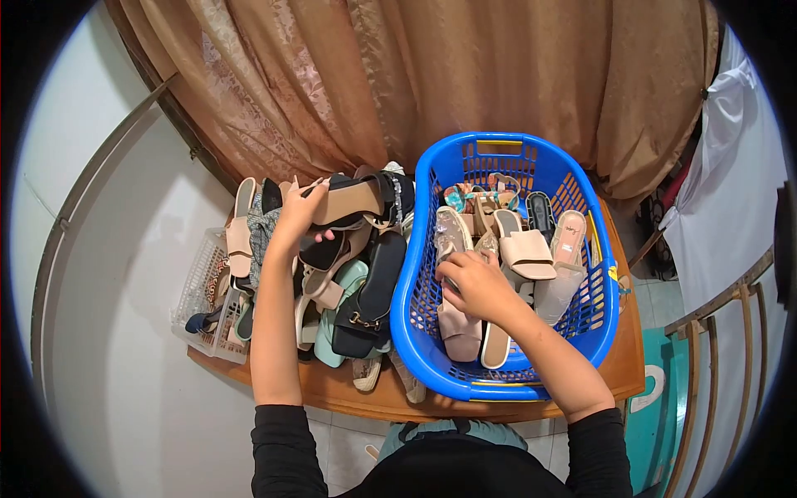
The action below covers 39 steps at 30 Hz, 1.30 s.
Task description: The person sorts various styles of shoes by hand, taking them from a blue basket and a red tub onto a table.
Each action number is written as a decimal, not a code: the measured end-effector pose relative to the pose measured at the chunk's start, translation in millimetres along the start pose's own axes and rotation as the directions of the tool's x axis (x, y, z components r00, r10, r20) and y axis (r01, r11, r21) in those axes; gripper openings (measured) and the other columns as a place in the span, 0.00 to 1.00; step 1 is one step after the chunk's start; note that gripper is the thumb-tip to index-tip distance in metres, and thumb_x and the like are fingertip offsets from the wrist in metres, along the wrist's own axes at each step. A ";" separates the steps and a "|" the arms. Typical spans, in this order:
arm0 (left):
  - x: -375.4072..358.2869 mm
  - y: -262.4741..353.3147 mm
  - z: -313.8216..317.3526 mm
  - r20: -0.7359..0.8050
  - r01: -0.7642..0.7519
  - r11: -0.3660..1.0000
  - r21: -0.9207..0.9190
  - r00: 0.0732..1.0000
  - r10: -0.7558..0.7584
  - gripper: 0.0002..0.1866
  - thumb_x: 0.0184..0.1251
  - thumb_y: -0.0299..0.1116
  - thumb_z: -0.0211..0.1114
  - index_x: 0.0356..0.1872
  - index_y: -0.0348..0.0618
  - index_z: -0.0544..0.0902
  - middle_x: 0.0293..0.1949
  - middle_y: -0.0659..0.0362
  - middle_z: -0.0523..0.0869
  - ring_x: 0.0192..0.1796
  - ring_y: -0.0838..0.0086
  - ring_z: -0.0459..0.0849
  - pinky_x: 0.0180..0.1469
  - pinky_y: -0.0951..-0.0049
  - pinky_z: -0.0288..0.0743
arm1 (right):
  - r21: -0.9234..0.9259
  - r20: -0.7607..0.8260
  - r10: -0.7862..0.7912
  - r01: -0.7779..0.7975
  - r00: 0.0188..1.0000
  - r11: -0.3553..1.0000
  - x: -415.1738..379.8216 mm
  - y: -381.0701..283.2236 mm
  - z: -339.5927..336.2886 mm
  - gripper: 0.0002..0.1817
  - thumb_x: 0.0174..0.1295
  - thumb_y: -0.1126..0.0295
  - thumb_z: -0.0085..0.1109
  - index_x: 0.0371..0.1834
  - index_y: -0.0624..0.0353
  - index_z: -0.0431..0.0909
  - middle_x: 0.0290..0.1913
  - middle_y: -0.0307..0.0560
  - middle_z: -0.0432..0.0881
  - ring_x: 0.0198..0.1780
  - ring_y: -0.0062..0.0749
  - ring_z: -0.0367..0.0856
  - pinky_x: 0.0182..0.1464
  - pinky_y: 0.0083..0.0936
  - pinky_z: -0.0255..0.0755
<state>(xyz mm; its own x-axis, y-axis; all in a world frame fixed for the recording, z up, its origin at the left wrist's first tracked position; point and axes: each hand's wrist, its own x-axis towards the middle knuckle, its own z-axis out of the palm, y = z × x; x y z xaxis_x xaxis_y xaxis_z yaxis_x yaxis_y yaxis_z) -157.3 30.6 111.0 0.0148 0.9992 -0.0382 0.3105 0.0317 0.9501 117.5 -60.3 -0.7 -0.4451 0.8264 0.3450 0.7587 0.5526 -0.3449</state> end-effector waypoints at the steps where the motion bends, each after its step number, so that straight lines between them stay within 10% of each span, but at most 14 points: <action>1: -1.1 -2.7 -4.1 -0.002 0.000 1.000 0.002 1.000 0.000 0.22 0.65 0.47 0.56 0.43 0.34 0.75 0.24 0.56 0.81 0.14 0.72 0.78 0.11 0.80 0.64 | 0.005 0.011 0.006 -0.007 1.000 1.000 0.4 -0.3 -0.5 0.11 0.53 0.65 0.58 0.40 0.51 0.76 0.43 0.40 0.76 0.49 0.35 0.74 0.55 0.57 0.60; 10: -45.1 -14.6 -15.0 -0.033 -0.004 0.923 -0.386 0.999 -0.009 0.26 0.62 0.49 0.60 0.43 0.31 0.75 0.27 0.53 0.82 0.15 0.69 0.80 0.09 0.82 0.65 | 0.060 -0.081 0.122 -0.117 0.989 0.991 6.3 0.7 -20.9 0.07 0.54 0.67 0.57 0.36 0.51 0.77 0.39 0.42 0.77 0.48 0.40 0.76 0.54 0.47 0.63; 13: -69.6 -19.4 1.3 -0.019 -0.039 0.856 -0.515 0.999 0.034 0.26 0.63 0.49 0.59 0.44 0.29 0.74 0.30 0.49 0.82 0.18 0.66 0.82 0.10 0.80 0.71 | 0.340 -0.285 0.220 -0.117 0.933 0.933 12.5 21.8 -32.0 0.11 0.56 0.67 0.58 0.41 0.55 0.77 0.40 0.47 0.79 0.44 0.37 0.79 0.48 0.35 0.70; 17: -94.1 -24.7 32.0 0.169 0.019 0.762 -0.647 0.978 0.119 0.27 0.68 0.48 0.54 0.49 0.28 0.72 0.35 0.45 0.82 0.25 0.60 0.85 0.17 0.76 0.79 | 0.927 -0.095 0.476 -0.096 0.875 0.363 14.2 22.8 -47.3 0.26 0.62 0.57 0.59 0.59 0.58 0.65 0.50 0.43 0.77 0.50 0.29 0.76 0.52 0.30 0.70; 21: -109.3 -30.1 82.5 0.321 0.144 0.698 -0.701 0.938 0.130 0.27 0.69 0.45 0.53 0.60 0.34 0.66 0.46 0.43 0.80 0.36 0.53 0.86 0.30 0.66 0.86 | 0.991 0.047 0.420 0.012 0.906 -0.137 9.1 34.1 -55.5 0.23 0.63 0.59 0.57 0.58 0.55 0.66 0.50 0.42 0.78 0.46 0.27 0.80 0.41 0.30 0.79; 25: -111.0 -48.1 109.0 0.340 -0.067 0.924 -0.377 0.918 0.205 0.26 0.68 0.38 0.57 0.64 0.40 0.66 0.51 0.53 0.78 0.56 0.73 0.75 0.59 0.71 0.68 | 0.994 -0.106 0.519 0.090 0.848 0.057 3.1 47.6 -78.9 0.22 0.59 0.68 0.62 0.55 0.61 0.69 0.48 0.45 0.79 0.46 0.27 0.80 0.50 0.24 0.74; 28: -112.3 -61.7 118.4 0.330 -0.158 0.956 -0.245 0.914 0.236 0.21 0.67 0.33 0.59 0.60 0.43 0.71 0.46 0.55 0.80 0.51 0.75 0.77 0.55 0.73 0.70 | 0.900 -0.139 0.480 -0.092 0.866 0.427 -8.2 64.1 -89.4 0.28 0.56 0.68 0.65 0.59 0.64 0.67 0.48 0.44 0.79 0.46 0.25 0.79 0.50 0.22 0.72; 32: -109.4 -86.7 135.8 0.194 -0.315 0.948 -0.045 0.928 0.317 0.18 0.64 0.29 0.61 0.54 0.40 0.73 0.44 0.53 0.81 0.47 0.72 0.80 0.49 0.73 0.76 | 0.580 0.212 0.364 -0.416 0.907 0.700 -14.0 69.5 -82.7 0.30 0.46 0.69 0.70 0.55 0.62 0.72 0.45 0.49 0.81 0.46 0.35 0.80 0.48 0.29 0.73; 39: -123.9 -98.9 147.5 0.088 -0.577 0.793 0.198 0.816 0.572 0.13 0.56 0.24 0.61 0.45 0.38 0.78 0.36 0.51 0.82 0.41 0.64 0.82 0.45 0.68 0.75 | 0.198 0.540 0.172 -0.323 0.824 0.925 -8.8 48.2 -54.2 0.29 0.45 0.63 0.70 0.53 0.59 0.74 0.39 0.57 0.83 0.43 0.46 0.83 0.47 0.34 0.74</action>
<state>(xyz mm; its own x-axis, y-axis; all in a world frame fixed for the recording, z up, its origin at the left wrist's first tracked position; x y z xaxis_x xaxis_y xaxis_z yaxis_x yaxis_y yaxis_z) -49.7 -100.2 -24.0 0.2732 0.8309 0.4847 0.4254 -0.5563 0.7138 183.8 -46.9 26.9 -0.4929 0.8345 -0.2461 0.7516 0.2659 -0.6037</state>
